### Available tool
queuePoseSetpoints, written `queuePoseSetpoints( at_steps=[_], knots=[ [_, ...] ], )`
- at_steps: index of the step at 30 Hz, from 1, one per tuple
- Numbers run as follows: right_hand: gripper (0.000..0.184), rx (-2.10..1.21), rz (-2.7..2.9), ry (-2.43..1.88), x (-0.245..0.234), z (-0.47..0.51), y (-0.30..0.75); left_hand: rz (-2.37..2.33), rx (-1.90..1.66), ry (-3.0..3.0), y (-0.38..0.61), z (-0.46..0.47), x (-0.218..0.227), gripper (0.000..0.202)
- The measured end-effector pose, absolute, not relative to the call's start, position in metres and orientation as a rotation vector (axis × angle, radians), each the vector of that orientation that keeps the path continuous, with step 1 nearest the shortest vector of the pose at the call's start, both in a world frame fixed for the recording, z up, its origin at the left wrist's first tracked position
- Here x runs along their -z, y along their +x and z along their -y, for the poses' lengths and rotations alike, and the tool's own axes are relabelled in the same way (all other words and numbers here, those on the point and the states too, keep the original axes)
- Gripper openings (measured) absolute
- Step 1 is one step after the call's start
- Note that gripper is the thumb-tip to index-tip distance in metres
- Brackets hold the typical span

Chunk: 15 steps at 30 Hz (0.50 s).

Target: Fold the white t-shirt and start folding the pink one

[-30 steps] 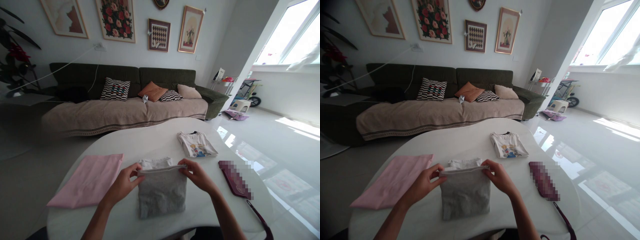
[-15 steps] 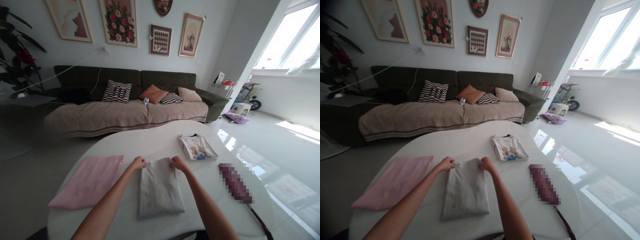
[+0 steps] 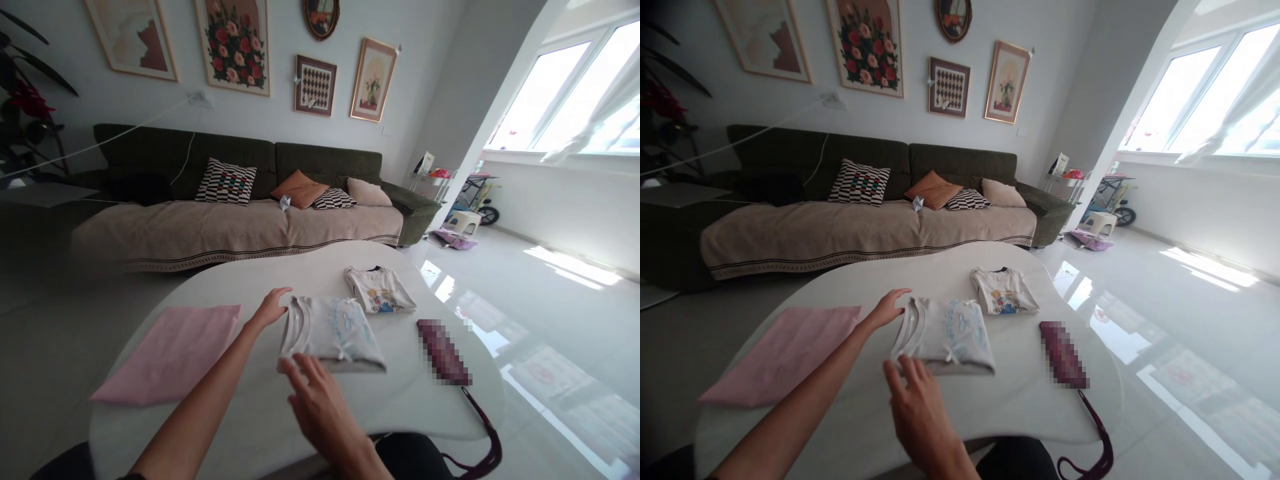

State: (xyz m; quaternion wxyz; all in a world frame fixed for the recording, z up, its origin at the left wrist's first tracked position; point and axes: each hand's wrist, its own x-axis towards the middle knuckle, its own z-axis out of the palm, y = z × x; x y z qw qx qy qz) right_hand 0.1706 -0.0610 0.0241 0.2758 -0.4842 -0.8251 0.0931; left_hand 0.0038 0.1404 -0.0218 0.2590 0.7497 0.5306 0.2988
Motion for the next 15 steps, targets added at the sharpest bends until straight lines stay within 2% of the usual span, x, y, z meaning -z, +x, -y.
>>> queuePoseSetpoints(
  at_steps=[2,6,8,11,15],
  knots=[
    [0.035,-0.326,2.264,-1.274,-0.009,0.065,0.170,-1.601,-0.798,1.981,-0.003,-0.133,0.039,0.052],
    [0.038,-0.441,2.200,-1.408,0.016,0.039,0.204,-1.706,-0.807,1.954,0.002,-0.086,0.060,0.043],
    [0.038,-0.445,2.121,-1.635,0.037,0.020,0.224,-1.612,-0.811,2.033,0.019,-0.048,0.072,0.041],
    [0.039,-0.381,2.098,-1.914,0.075,0.008,0.237,-1.387,-0.686,2.183,0.044,-0.001,0.094,0.047],
    [0.046,-0.250,1.945,-2.084,0.113,0.033,0.216,-1.245,-0.489,2.289,0.041,0.001,0.110,0.040]
  ],
)
